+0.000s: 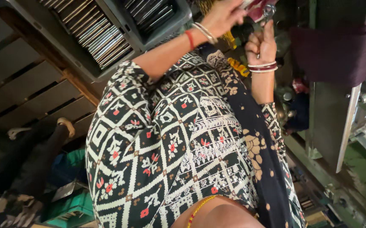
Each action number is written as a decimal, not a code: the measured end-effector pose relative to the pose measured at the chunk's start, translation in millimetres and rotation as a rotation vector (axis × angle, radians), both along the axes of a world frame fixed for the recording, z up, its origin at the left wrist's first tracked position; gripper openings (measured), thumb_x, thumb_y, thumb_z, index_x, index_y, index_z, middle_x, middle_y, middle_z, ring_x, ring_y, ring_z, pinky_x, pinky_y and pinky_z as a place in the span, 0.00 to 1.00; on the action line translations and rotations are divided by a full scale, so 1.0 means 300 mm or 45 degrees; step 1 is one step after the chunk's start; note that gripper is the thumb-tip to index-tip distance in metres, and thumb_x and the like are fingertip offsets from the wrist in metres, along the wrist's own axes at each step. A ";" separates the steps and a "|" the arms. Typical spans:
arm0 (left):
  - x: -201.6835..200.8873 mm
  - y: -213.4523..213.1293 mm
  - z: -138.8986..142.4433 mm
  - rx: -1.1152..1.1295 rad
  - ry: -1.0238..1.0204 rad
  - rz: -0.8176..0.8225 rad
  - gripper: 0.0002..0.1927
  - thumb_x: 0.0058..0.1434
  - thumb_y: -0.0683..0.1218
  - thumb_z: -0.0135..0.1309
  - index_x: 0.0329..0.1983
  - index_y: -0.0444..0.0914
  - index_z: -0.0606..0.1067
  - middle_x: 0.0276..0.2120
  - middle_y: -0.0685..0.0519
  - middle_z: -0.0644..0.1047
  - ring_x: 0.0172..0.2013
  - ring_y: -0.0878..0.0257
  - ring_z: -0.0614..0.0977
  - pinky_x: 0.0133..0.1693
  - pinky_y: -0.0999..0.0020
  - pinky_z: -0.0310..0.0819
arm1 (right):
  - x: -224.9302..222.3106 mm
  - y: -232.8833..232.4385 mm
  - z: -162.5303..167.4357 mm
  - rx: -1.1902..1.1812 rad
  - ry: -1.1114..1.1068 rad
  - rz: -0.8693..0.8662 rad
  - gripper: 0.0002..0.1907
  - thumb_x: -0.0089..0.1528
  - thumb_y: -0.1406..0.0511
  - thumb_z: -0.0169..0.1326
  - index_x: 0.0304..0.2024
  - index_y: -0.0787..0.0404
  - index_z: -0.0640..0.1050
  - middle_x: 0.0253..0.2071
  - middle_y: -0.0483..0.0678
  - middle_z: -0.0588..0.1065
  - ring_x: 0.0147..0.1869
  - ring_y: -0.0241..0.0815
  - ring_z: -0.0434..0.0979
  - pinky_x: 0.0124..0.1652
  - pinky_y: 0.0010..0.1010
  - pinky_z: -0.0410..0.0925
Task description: The person stands at a bench-top lathe in a workshop, operating the machine's hand lever and controls to work on small metal components. She handles small metal parts by hand, places them into the machine, and sorts finished pieces into trays and bins of similar metal pins.
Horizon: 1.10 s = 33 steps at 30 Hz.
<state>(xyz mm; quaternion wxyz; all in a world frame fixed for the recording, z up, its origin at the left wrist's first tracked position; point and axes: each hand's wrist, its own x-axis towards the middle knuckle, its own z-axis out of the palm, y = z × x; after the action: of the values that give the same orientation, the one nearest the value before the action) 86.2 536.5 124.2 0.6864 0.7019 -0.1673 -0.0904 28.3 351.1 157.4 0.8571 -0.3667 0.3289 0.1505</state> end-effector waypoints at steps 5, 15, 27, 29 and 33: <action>-0.017 -0.108 0.050 -0.258 0.222 -0.131 0.29 0.76 0.50 0.53 0.75 0.45 0.58 0.28 0.52 0.84 0.23 0.65 0.86 0.27 0.69 0.81 | 0.061 0.085 0.066 0.063 0.024 0.141 0.16 0.73 0.52 0.52 0.49 0.57 0.77 0.28 0.42 0.70 0.22 0.29 0.58 0.17 0.16 0.47; -0.055 -0.239 -0.023 -0.856 1.219 -0.297 0.15 0.77 0.49 0.51 0.64 0.45 0.70 0.28 0.54 0.70 0.19 0.69 0.65 0.20 0.70 0.52 | 0.045 0.036 0.007 -1.591 -0.888 0.014 0.12 0.79 0.60 0.49 0.46 0.63 0.73 0.41 0.47 0.72 0.42 0.41 0.70 0.43 0.33 0.68; 0.002 -0.136 -0.059 0.423 -1.222 -0.091 0.19 0.71 0.63 0.58 0.54 0.47 0.75 0.24 0.54 0.73 0.23 0.56 0.76 0.23 0.59 0.69 | -0.202 -0.153 -0.074 -0.182 0.138 0.313 0.23 0.73 0.43 0.39 0.34 0.49 0.69 0.22 0.35 0.53 0.21 0.31 0.48 0.23 0.26 0.43; -0.040 -0.198 -0.078 0.410 -1.173 -0.016 0.17 0.65 0.60 0.60 0.46 0.45 0.74 0.23 0.55 0.72 0.26 0.56 0.77 0.27 0.59 0.71 | -0.236 -0.180 -0.107 -0.113 0.195 0.364 0.25 0.74 0.42 0.37 0.33 0.50 0.67 0.22 0.35 0.53 0.21 0.31 0.48 0.24 0.27 0.44; -0.121 -0.259 -0.055 0.395 -1.217 -0.149 0.14 0.51 0.56 0.62 0.28 0.45 0.72 0.22 0.53 0.72 0.26 0.57 0.78 0.26 0.61 0.70 | -0.310 -0.220 -0.070 0.012 0.292 0.594 0.32 0.73 0.39 0.33 0.23 0.49 0.61 0.16 0.35 0.53 0.15 0.33 0.48 0.16 0.27 0.45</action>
<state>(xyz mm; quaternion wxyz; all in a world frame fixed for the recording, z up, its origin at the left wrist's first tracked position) 49.9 458.9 107.7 0.4146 0.7479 -0.4864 0.1790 -64.8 285.0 136.3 0.7580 -0.4093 0.3297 0.3862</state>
